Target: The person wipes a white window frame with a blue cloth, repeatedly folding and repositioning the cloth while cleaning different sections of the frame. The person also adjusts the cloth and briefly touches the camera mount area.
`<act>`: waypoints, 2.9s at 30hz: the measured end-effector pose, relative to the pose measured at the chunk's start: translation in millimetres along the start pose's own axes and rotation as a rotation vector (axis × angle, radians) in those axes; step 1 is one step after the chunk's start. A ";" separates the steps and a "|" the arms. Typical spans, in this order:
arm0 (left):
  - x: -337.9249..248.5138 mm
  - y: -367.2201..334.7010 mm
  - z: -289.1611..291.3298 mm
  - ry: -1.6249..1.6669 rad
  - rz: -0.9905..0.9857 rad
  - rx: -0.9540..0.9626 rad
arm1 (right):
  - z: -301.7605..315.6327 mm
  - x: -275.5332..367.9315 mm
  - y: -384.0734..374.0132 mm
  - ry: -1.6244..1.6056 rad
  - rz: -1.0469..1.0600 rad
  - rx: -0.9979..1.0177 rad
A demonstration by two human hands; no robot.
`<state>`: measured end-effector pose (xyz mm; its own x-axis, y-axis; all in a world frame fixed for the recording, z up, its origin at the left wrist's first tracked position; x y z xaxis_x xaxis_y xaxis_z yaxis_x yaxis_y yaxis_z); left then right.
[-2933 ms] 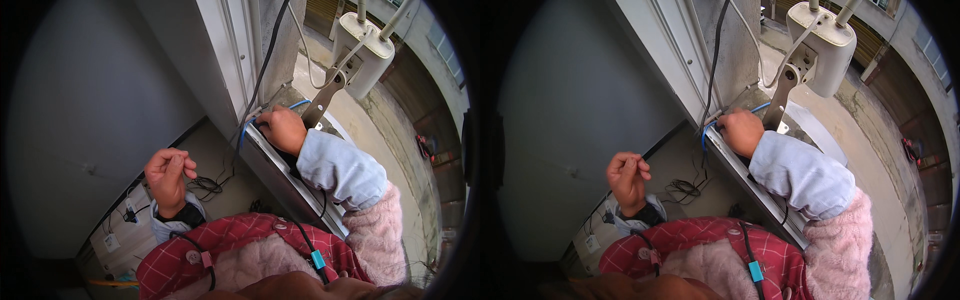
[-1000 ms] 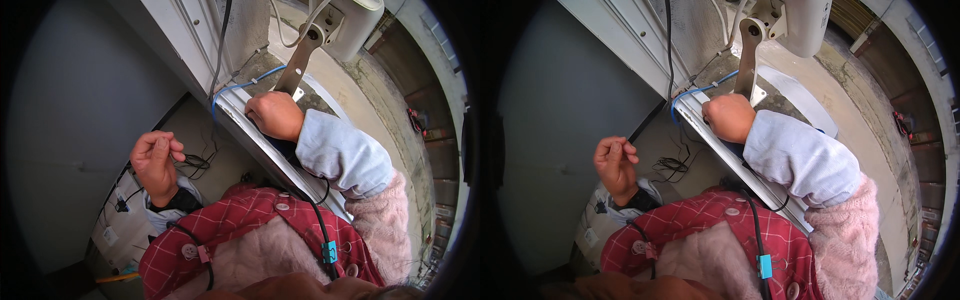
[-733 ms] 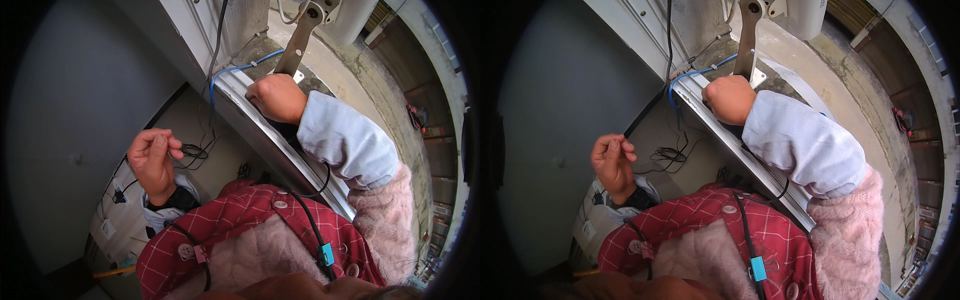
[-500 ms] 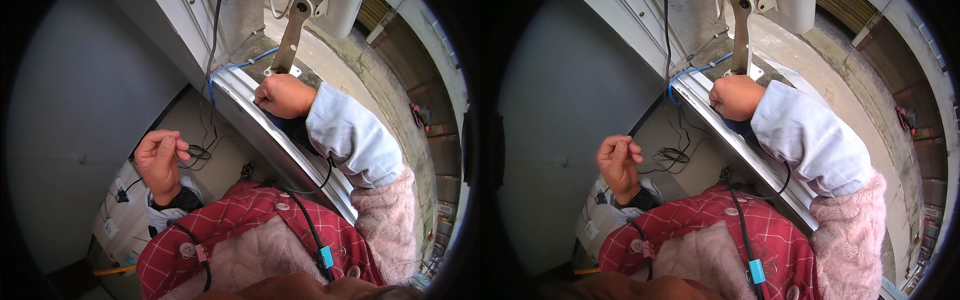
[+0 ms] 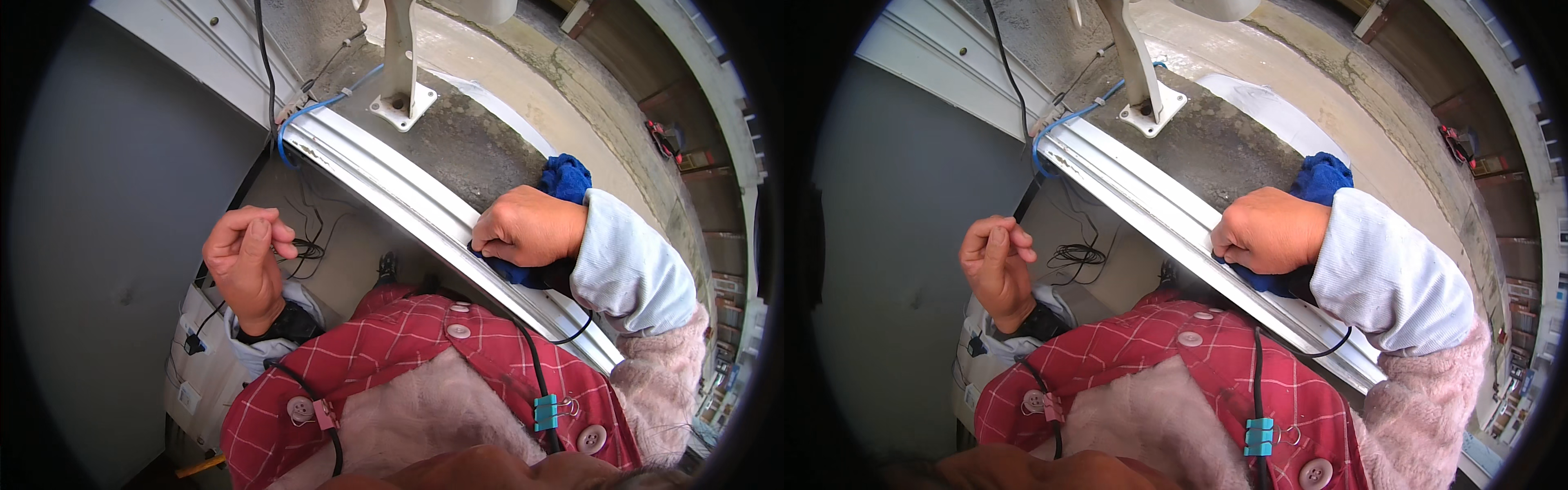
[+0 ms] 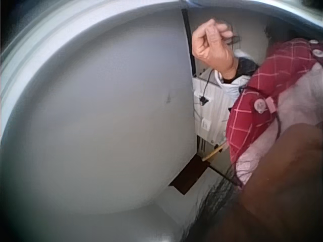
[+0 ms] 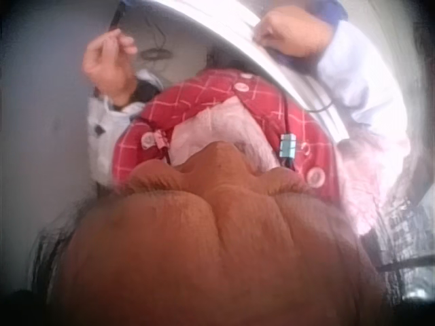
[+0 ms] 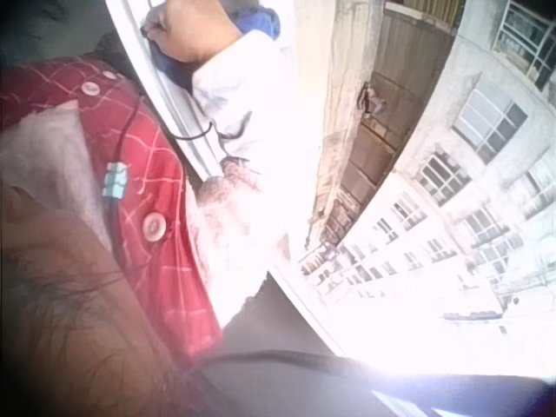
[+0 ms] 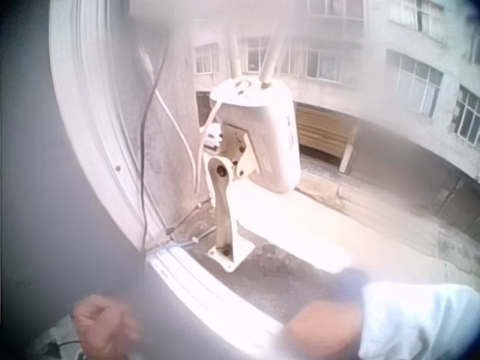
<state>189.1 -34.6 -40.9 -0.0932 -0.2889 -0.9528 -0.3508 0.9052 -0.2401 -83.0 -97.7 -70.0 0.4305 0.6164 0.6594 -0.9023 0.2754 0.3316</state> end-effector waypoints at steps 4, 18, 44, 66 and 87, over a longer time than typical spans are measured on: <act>3.7 -9.1 -14.6 0.016 0.008 0.058 | -0.6 8.5 12.5 0.102 0.001 -0.164; 7.0 -12.4 -74.8 0.020 0.026 0.198 | 2.9 7.8 13.1 0.041 0.003 -0.191; -16.9 -13.0 -109.5 0.015 -0.048 0.308 | 14.3 -19.1 137.8 -0.319 -0.152 -0.108; -69.1 8.1 -313.2 0.104 0.151 1.219 | 14.9 -1.8 250.4 -1.166 0.279 -1.530; -47.2 17.0 -486.0 0.156 0.270 1.654 | -81.8 82.9 298.8 -0.624 -0.720 -1.934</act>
<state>-265.3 -157.2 90.3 -0.1037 -0.0154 -0.9945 0.9668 0.2333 -0.1044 -318.8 96.0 28.6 0.2035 -0.0574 0.9774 0.6612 0.7443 -0.0939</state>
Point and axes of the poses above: each hand's wrist, its own y-axis away from the middle knuckle, its own z-axis out of the back of the hand, x = y × z, the point moved 9 cm from there along -y, towards the middle knuckle, and after that the axes turned 1 degree about -z, right-handed, at the moved point
